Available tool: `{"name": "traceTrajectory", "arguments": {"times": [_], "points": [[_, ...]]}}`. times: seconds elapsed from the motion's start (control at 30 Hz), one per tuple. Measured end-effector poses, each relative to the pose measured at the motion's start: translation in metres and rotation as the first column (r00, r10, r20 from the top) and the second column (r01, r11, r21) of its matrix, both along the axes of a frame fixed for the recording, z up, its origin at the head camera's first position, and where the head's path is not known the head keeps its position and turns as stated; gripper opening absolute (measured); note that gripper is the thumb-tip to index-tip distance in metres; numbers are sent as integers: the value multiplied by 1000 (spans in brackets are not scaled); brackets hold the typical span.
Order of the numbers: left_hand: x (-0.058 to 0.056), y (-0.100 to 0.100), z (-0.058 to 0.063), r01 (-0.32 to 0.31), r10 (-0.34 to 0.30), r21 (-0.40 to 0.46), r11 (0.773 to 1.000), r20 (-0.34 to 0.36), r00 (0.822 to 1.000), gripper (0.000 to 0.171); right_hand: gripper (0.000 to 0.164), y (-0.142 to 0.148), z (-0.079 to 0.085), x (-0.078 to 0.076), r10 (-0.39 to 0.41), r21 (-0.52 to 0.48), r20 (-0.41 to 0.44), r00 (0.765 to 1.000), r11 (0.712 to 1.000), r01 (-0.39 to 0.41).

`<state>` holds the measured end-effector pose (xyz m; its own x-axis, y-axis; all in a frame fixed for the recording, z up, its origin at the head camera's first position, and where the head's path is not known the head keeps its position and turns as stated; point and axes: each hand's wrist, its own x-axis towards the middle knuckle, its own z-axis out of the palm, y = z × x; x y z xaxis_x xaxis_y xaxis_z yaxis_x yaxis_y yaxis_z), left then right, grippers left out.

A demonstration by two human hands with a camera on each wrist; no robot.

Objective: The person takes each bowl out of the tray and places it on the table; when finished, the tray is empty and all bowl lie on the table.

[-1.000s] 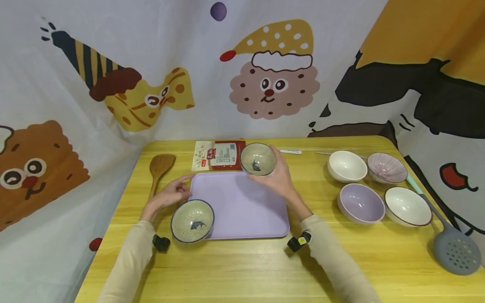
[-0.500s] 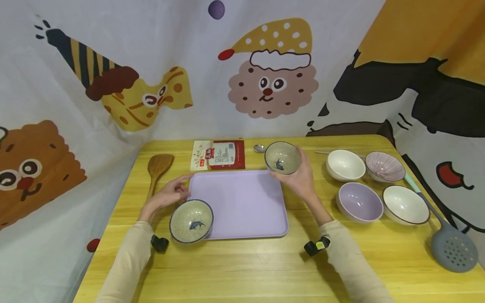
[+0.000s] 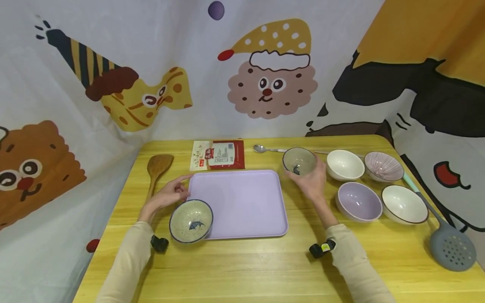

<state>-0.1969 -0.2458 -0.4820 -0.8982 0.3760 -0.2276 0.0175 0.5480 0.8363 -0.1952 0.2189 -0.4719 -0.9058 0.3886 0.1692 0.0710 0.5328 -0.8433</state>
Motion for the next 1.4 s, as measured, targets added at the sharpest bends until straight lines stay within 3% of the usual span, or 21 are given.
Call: {"name": "traceTrajectory", "arguments": {"times": [0.5, 0.67, 0.87, 1.0, 1.2, 1.4], "points": [[0, 0, 0, -3, 3, -7, 1000, -20, 1000, 72, 128, 7, -9, -2, -72, 1, 102, 992, 997, 73], [0, 1, 1, -2, 2, -3, 1000, -23, 1000, 72, 127, 6, -11, -3, -69, 40, 42, 997, 997, 67], [1, 1, 1, 3, -3, 14, 1000, -16, 1000, 71, 123, 1, -6, 0, -37, 195, -141, 989, 979, 64], [1, 0, -1, 4, -4, 19, 1000, -22, 1000, 71, 120, -8, 10, 2, 23, 213, -200, 980, 977, 20], [1, 2, 0, -5, 5, 14, 1000, -1, 1000, 72, 117, -33, 39, 9, 120, 169, -123, 985, 981, -98], [1, 2, 2, -3, 3, 18, 1000, -10, 1000, 72, 120, -66, 56, 22, 271, 106, -87, 959, 959, -261]]}}
